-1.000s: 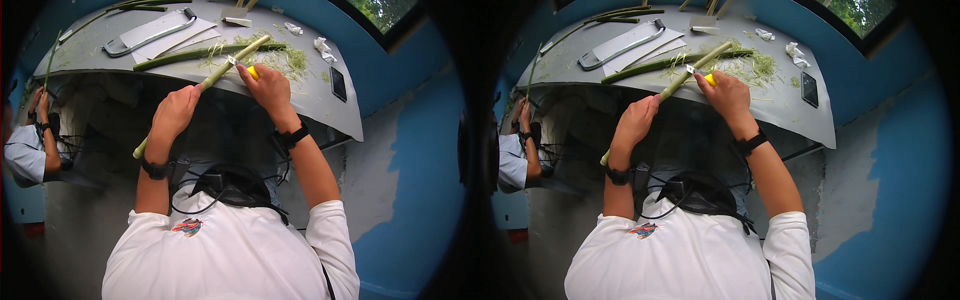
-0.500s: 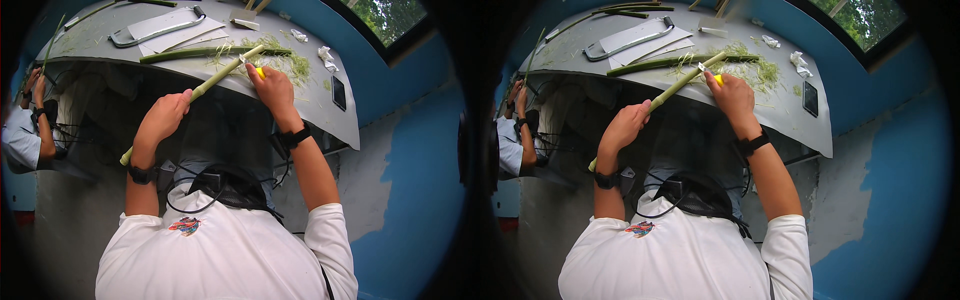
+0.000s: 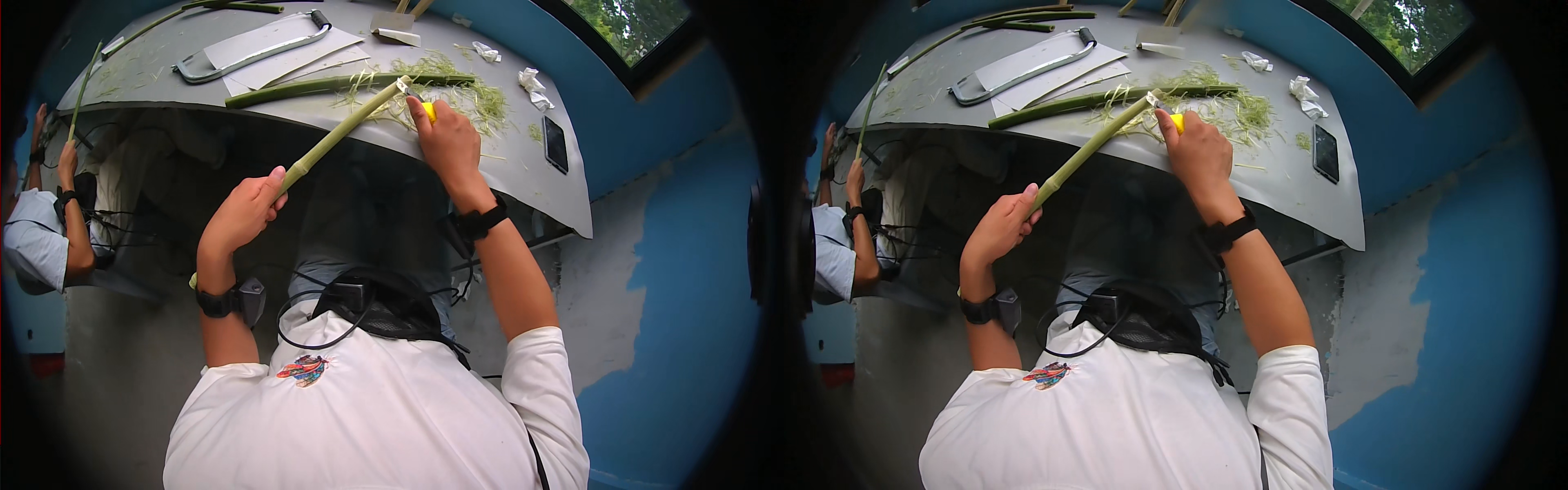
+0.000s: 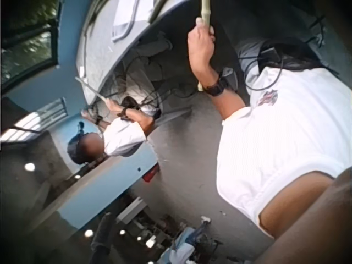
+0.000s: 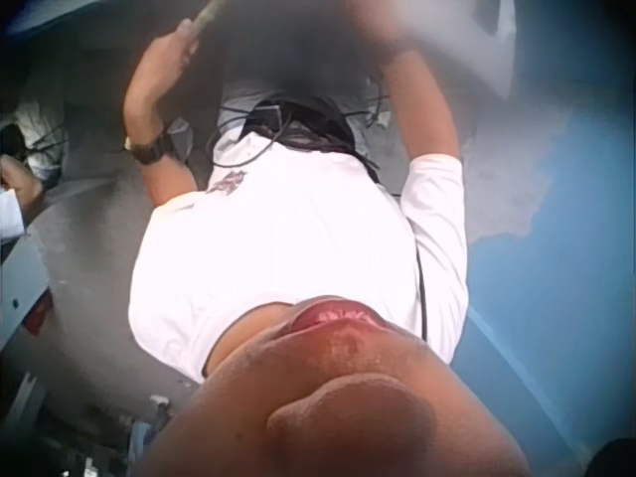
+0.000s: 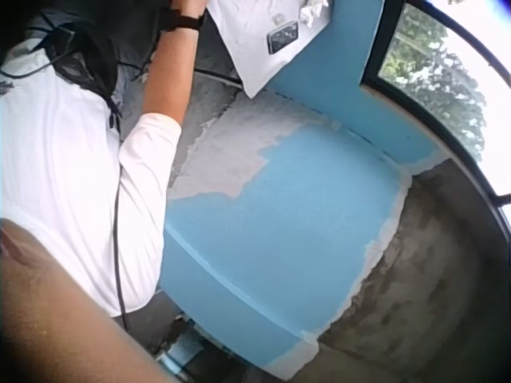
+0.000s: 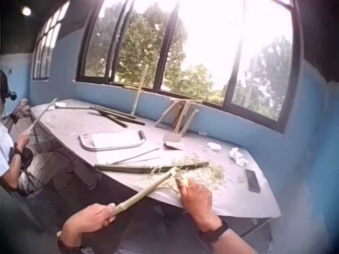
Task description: Peeling the outer green skin of plant stalks using a small peeling knife.
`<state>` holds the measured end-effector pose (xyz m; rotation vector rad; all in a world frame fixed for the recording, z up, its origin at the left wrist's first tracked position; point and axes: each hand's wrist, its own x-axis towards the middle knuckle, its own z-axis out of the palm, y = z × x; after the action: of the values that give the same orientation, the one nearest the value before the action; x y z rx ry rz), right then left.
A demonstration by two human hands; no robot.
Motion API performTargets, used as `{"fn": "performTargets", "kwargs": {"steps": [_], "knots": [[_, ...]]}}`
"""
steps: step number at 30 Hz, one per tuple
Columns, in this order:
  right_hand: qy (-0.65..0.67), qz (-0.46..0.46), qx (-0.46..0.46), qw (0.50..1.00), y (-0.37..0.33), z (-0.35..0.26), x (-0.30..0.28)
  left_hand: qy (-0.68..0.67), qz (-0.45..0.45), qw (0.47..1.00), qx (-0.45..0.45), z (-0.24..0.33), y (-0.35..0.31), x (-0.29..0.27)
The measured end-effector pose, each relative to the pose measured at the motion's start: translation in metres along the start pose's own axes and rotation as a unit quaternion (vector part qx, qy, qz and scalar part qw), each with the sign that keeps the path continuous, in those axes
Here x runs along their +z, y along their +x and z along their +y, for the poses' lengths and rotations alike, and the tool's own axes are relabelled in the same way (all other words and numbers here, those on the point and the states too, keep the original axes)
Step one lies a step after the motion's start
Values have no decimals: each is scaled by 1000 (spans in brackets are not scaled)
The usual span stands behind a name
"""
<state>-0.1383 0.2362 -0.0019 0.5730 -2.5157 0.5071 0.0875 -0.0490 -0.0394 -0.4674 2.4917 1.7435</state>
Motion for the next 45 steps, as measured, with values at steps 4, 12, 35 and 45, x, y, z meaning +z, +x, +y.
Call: {"fn": "performTargets", "kwargs": {"steps": [4,12,35,45], "knots": [[11,7,-17,1000,-2,1,-2,-10,-14,1000,-21,0,4,-6],[66,-23,-44,997,-4,-2,-7,-15,-32,999,34,32,44,18],[54,-47,-61,996,-3,-5,-9,275,236,920,149,63,61,85],[19,-72,-41,996,3,-6,-5,278,199,930,132,70,55,68]]}}
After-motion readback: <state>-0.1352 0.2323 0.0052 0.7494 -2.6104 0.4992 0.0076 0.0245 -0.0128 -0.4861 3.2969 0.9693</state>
